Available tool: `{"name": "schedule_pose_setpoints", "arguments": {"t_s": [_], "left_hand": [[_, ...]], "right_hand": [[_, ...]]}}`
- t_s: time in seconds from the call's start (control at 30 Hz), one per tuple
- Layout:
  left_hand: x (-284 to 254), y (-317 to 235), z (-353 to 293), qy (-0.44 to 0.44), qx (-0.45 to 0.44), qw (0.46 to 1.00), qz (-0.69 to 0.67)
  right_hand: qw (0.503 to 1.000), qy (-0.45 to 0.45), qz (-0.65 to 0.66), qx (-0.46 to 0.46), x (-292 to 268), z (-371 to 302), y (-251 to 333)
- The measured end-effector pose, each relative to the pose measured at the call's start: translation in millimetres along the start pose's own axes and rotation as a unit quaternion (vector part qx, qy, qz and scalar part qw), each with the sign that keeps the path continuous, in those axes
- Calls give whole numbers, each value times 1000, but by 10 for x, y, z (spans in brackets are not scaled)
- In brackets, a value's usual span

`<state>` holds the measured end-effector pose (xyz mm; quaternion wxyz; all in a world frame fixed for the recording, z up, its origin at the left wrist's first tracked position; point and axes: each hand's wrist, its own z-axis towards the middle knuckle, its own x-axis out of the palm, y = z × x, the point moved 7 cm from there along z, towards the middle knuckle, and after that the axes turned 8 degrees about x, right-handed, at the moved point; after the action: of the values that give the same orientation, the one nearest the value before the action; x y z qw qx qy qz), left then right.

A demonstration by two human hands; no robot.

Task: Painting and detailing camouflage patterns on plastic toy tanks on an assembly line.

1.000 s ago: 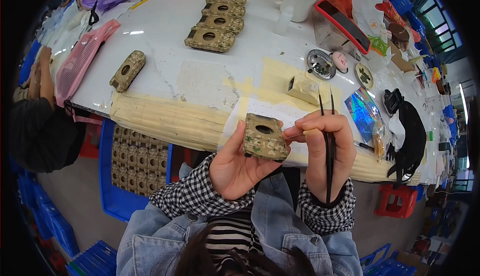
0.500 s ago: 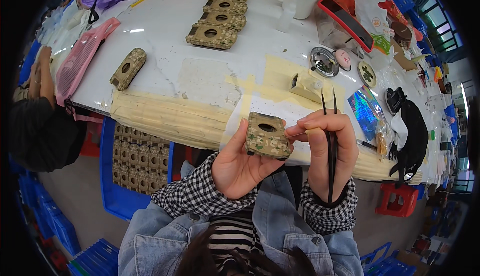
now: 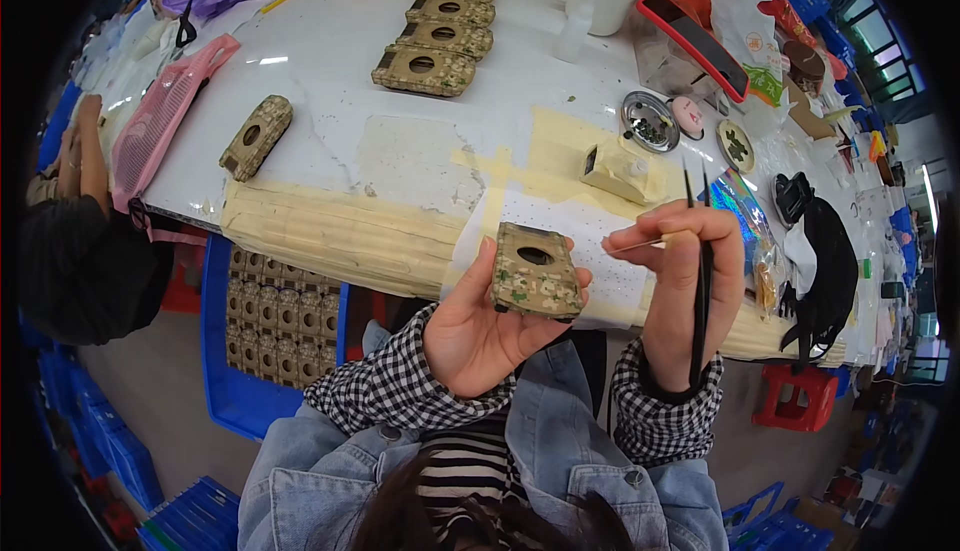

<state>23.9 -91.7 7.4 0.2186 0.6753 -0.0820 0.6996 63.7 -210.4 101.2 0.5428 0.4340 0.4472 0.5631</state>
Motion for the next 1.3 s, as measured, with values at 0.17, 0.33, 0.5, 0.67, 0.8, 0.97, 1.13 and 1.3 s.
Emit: {"name": "schedule_pose_setpoints", "arguments": {"t_s": [0.17,0.33,0.5,0.67,0.8,0.97,1.13,1.3], "left_hand": [[95,-6,4,40,5,999,-23],[82,-41,16,69,0,997,-45],[103,-57,25,38,7,998,-48],[140,-100,-1,43,24,998,-34],[132,-127,28,43,49,998,-5],[74,-30,94,57,65,996,7],[68,-38,73,105,-18,994,10],[81,-67,71,106,-17,994,33]], "right_hand": [[933,-157,-287,-149,-470,348,19],[865,-146,-422,-230,-390,482,-34],[844,-98,-474,-229,-317,504,-116],[869,-89,-446,-193,-476,387,20],[956,-75,-275,-70,-785,10,42],[983,32,-179,24,-780,-255,-215],[981,68,-171,63,-770,-143,-472],[989,61,-83,104,-794,-103,-699]]}}
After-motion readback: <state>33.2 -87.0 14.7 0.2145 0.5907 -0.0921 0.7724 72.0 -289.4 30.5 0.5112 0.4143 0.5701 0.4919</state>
